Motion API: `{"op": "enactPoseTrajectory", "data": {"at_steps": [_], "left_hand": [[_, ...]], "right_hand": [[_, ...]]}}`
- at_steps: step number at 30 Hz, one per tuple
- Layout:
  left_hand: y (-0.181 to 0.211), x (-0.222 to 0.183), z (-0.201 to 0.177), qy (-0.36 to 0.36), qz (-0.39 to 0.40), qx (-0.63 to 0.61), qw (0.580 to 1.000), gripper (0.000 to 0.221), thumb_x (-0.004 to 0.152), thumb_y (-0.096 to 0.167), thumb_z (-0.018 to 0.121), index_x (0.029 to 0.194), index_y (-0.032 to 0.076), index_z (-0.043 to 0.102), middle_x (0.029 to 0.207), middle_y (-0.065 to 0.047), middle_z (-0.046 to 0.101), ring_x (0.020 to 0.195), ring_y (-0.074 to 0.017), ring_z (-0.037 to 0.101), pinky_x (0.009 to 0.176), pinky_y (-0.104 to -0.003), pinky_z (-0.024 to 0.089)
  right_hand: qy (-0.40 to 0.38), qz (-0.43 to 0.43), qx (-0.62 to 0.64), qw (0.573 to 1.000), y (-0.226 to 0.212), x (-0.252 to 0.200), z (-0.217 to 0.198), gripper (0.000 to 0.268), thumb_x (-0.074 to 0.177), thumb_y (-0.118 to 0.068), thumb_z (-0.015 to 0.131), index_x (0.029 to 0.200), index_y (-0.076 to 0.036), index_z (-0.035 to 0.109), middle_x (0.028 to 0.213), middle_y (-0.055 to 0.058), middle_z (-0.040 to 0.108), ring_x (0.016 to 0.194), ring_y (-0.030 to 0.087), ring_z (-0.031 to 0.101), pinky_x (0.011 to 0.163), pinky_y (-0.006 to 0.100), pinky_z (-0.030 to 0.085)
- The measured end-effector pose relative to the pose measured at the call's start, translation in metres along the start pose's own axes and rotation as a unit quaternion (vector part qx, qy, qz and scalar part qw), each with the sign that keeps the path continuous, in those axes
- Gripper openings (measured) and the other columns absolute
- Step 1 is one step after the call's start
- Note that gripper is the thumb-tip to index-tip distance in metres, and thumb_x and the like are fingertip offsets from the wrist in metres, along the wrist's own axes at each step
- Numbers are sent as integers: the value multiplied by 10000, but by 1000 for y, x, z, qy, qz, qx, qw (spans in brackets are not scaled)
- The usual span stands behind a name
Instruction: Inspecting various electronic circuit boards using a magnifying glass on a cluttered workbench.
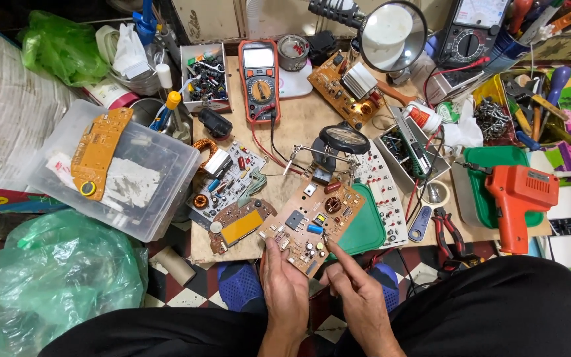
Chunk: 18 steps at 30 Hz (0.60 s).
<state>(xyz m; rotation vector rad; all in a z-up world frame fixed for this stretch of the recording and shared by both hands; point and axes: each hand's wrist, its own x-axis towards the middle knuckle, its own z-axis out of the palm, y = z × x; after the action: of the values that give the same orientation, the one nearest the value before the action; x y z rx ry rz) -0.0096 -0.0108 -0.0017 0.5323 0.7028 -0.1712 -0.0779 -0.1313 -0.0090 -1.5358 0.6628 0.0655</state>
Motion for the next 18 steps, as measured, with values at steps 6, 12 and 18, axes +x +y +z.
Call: {"op": "enactPoseTrajectory", "data": {"at_steps": [6, 12, 18], "left_hand": [[2, -1, 2, 23, -5, 6, 1000, 524, 1155, 292, 435, 1453, -134, 495, 1344, -251, 537, 1257, -302, 576, 1126, -421, 467], [5, -3, 4, 39, -17, 18, 999, 507, 1145, 306, 436, 1457, -91, 478, 1358, -215, 481, 1301, -295, 533, 1192, -450, 418], [0, 5, -7, 31, -29, 26, 999, 703, 1103, 379, 439, 1658, -47, 364, 1409, -190, 445, 1366, -281, 515, 1194, -446, 410]], "right_hand": [[-48, -4, -31, 998, 0, 0, 1, 599, 1033, -51, 597, 1627, -114, 645, 863, 74, 777, 746, 156, 607, 703, 270, 517], [-53, -48, -178, 981, -12, -6, 4, 654, 1018, -141, 633, 1665, -210, 564, 897, 8, 829, 796, 115, 709, 745, 251, 577], [-6, -90, -175, 981, -10, -6, 1, 560, 1008, -114, 651, 1565, -170, 676, 848, 22, 843, 726, 107, 724, 641, 240, 583]]}}
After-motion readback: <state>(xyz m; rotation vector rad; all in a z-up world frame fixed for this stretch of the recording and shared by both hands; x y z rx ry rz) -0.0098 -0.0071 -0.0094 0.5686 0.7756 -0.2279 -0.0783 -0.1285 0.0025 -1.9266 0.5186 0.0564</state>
